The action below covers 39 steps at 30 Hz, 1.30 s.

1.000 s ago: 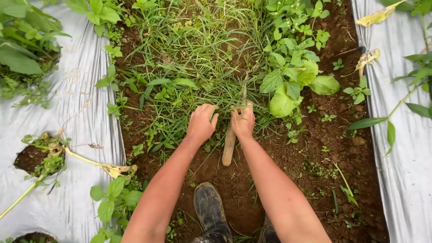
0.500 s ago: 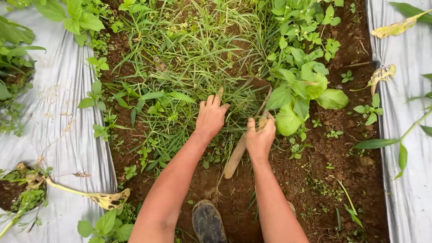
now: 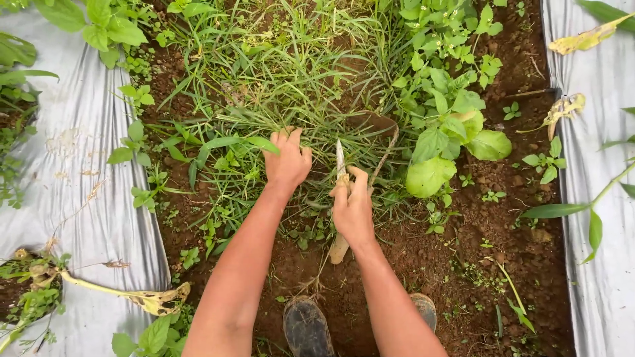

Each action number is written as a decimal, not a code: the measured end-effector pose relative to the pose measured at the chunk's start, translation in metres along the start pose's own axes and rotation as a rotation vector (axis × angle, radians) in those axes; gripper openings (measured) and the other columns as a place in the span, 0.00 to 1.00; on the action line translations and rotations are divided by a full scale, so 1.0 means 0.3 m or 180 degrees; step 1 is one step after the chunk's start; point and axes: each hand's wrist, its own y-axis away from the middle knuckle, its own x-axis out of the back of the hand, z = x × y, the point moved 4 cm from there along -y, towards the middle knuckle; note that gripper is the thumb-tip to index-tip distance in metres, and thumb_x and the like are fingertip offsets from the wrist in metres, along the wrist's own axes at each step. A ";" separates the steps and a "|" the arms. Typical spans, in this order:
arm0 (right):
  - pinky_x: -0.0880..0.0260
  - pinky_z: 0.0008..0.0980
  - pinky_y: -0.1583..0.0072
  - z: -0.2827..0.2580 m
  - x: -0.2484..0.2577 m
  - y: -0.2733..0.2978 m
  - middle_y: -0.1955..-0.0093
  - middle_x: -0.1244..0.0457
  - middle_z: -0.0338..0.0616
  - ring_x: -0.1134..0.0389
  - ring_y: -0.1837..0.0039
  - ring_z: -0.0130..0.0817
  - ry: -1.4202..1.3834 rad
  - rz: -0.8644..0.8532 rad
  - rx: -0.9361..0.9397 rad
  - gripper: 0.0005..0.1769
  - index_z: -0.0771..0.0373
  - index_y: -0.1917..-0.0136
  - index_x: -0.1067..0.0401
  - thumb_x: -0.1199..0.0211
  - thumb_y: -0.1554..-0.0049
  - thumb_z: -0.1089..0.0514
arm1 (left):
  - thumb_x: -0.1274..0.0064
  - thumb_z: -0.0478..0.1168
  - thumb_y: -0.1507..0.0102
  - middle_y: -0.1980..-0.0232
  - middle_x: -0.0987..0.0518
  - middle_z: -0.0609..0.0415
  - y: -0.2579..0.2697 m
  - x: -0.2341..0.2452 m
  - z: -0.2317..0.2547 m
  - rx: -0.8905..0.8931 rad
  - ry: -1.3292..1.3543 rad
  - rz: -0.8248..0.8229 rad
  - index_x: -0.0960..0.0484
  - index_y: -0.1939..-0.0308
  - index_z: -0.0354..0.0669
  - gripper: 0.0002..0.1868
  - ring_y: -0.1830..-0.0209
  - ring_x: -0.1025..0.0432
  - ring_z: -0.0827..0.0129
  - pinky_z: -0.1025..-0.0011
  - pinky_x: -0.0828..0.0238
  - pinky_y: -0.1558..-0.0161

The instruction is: The person weeds a garden bed by hand and with a hoe. They pull up grass and weeds from the soil between rows of plants, occasionally using a small hand hoe to loosen the soil and remove roots. The removed weeds are gathered and placed on the ground.

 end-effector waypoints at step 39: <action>0.24 0.50 0.43 0.079 -0.086 -0.241 0.54 0.27 0.47 0.25 0.44 0.45 0.0614 -0.0240 -0.0540 0.29 0.61 0.23 0.38 0.51 0.35 0.54 | 0.55 0.61 0.25 0.45 0.21 0.24 -0.027 -0.173 -0.091 0.1926 0.1989 -0.0102 0.31 0.36 0.24 0.37 0.42 0.21 0.41 0.46 0.16 0.46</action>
